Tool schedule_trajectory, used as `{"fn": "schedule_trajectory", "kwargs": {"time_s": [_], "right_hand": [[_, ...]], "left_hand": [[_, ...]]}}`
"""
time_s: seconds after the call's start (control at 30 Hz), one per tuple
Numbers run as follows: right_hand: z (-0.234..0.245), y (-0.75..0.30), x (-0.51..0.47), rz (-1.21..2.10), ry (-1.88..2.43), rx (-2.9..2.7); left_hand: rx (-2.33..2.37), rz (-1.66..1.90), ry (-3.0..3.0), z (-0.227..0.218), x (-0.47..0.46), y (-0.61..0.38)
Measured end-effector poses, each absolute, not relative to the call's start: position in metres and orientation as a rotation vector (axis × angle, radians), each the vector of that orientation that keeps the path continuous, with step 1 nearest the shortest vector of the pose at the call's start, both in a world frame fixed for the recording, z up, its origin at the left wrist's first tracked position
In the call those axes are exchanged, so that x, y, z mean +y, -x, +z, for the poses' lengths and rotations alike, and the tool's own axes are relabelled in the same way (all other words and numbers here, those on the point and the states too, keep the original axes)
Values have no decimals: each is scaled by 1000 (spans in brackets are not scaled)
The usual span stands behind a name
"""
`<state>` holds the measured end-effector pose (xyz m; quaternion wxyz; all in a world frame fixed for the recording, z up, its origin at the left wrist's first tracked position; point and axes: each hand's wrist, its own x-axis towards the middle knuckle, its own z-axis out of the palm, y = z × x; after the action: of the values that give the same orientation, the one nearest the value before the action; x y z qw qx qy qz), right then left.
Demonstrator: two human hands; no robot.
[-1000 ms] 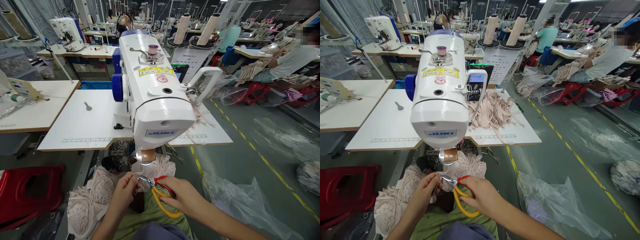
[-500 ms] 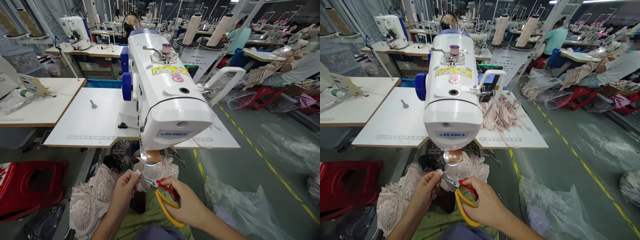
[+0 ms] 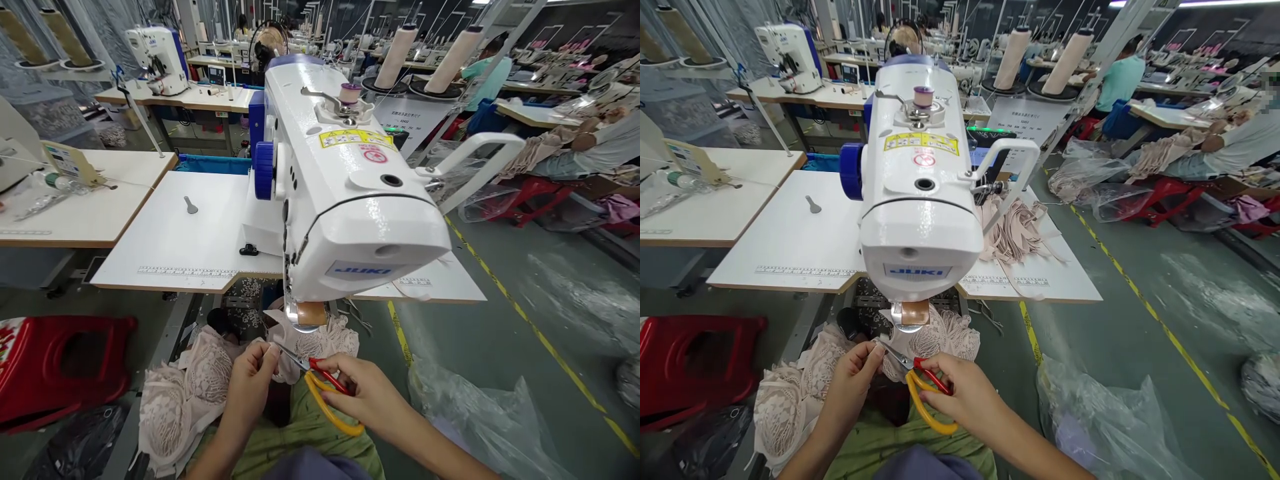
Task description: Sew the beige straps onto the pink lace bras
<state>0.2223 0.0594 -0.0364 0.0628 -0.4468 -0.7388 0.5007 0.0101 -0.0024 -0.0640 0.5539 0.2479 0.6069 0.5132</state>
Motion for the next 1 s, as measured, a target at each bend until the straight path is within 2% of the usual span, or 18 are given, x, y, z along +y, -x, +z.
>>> {"fn": "schedule_trajectory", "kwargs": {"time_s": [0.27,0.4,0.47,0.53,0.73,0.8,0.93,1.0], "right_hand": [[-28,-274,90,1247,1506,-2336],[-27,-301,153,623,1680,-2367],[-28,-300,169,330,1590,-2371],[-30,-284,161,193,1413,-2361],[-53,-215,85,672,587,-2761],[-61,-213,85,785,686,-2705],[-65,-233,104,889,1178,-2305],[-64,-236,105,1249,1313,-1894]], "left_hand": [[1265,1257,-292,-67,-5,-14],[1212,1276,-259,-61,-1,-15],[1192,1245,-279,-56,1,-16],[1164,1188,-310,-50,4,-16],[1048,658,-633,-30,11,-10],[1249,652,-847,-31,8,-9],[1800,1123,-1158,-58,-15,-24],[1640,1098,-1151,-78,-26,-41]]}}
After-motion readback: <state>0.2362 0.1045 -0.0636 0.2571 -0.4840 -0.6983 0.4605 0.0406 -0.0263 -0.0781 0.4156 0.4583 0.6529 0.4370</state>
